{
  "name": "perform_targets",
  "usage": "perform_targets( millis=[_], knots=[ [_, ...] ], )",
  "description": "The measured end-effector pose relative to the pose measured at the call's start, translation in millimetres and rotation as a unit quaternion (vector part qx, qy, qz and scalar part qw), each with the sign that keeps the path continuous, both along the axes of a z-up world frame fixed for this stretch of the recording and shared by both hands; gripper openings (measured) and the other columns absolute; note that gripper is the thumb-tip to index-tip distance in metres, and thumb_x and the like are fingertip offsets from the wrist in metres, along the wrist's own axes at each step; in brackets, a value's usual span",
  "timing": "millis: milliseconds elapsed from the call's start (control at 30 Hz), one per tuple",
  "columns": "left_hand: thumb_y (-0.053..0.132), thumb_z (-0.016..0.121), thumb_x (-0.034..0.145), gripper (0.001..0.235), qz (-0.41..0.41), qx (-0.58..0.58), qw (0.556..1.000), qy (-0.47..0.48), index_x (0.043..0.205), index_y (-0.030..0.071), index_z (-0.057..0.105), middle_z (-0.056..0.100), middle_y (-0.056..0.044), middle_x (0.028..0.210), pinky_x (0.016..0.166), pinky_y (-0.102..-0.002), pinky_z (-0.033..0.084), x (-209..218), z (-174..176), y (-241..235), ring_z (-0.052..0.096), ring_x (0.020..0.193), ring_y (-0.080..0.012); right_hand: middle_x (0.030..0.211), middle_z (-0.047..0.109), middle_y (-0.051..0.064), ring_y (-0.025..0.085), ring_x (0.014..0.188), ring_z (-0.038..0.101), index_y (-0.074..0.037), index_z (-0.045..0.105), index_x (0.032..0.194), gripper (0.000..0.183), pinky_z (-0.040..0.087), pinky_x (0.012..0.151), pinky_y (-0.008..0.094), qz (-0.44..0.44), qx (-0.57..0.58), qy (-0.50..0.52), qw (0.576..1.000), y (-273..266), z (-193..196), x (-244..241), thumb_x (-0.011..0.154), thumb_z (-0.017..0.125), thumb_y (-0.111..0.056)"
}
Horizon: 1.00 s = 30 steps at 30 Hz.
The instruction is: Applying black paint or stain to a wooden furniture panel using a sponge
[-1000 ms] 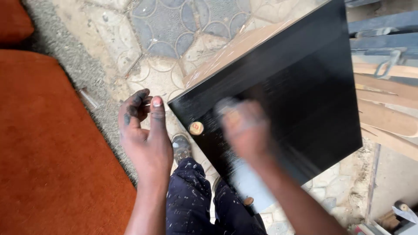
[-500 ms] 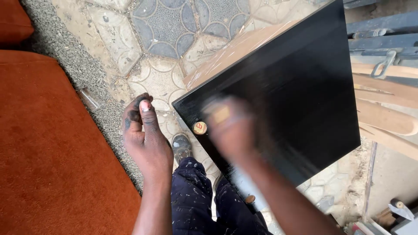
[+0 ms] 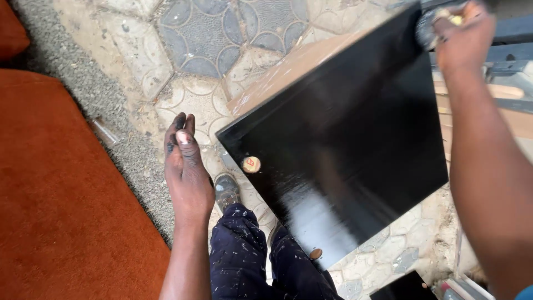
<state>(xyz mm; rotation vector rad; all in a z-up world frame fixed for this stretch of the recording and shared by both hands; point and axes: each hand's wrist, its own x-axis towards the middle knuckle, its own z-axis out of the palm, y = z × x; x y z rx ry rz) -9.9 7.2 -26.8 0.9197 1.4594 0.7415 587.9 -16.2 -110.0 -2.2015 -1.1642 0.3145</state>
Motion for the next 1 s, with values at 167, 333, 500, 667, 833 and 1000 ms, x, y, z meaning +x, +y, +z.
perform_targets(
  millis=[167,333,500,667,833,1000],
  knots=[
    [0.06,0.031,0.104,0.078,0.107,0.082,0.99,0.044,0.13,-0.005,0.065,0.053,-0.012,0.138,0.116,-0.039,0.046,-7.0,2.3,2.4,0.059,0.13,-0.0248,0.083,0.066,-0.002,0.013,0.072,0.058,-0.017,0.061,0.09,0.022,0.049,0.06,0.032,0.01,-0.069,0.036,0.997,-11.6,66.8,-351.5,0.083,0.08,-0.009],
    [0.052,0.033,0.111,0.07,0.114,0.179,0.976,0.057,0.129,-0.007,0.065,0.05,-0.008,0.134,0.12,-0.041,0.052,-1.9,35.3,9.6,0.054,0.131,-0.0212,0.075,0.054,0.012,0.033,0.071,0.051,-0.005,0.053,0.078,0.012,0.042,0.058,0.047,0.288,-0.01,0.028,0.957,-24.7,71.8,-499.5,0.087,0.058,0.0],
    [0.047,0.033,0.112,0.065,0.066,0.172,0.98,0.071,0.131,-0.007,0.063,0.061,-0.015,0.134,0.116,-0.039,0.048,-7.9,36.5,6.9,0.062,0.129,-0.0277,0.082,0.065,0.014,0.036,0.073,0.056,-0.011,0.066,0.084,0.007,0.041,0.066,0.049,0.211,-0.121,-0.268,0.932,0.0,63.6,-345.4,0.087,0.063,-0.017],
    [0.047,0.036,0.11,0.062,0.084,0.123,0.988,0.033,0.13,-0.005,0.062,0.063,-0.016,0.133,0.118,-0.039,0.046,-13.1,25.3,-16.1,0.063,0.128,-0.027,0.09,0.07,0.014,0.035,0.077,0.066,-0.007,0.068,0.099,0.012,0.049,0.068,0.047,0.08,-0.082,-0.285,0.952,17.4,39.5,-110.8,0.093,0.078,-0.01],
    [0.046,0.039,0.109,0.057,0.093,0.087,0.992,0.026,0.131,-0.002,0.059,0.066,-0.015,0.133,0.119,-0.037,0.043,-24.2,23.7,-34.1,0.062,0.131,-0.0246,0.124,0.077,0.019,0.025,0.108,0.076,-0.005,0.054,0.118,0.048,0.066,0.085,0.036,0.009,0.063,0.038,0.997,17.8,-9.9,40.8,0.09,0.087,0.016],
    [0.049,0.035,0.109,0.063,0.093,0.076,0.99,0.077,0.128,0.0,0.069,0.057,-0.008,0.134,0.116,-0.037,0.045,-45.3,23.2,-40.8,0.062,0.128,-0.0228,0.088,0.055,0.003,0.018,0.08,0.049,-0.011,0.057,0.096,0.015,0.04,0.068,0.041,0.072,-0.077,-0.116,0.988,16.1,23.4,-155.2,0.096,0.072,-0.011]
  ],
)
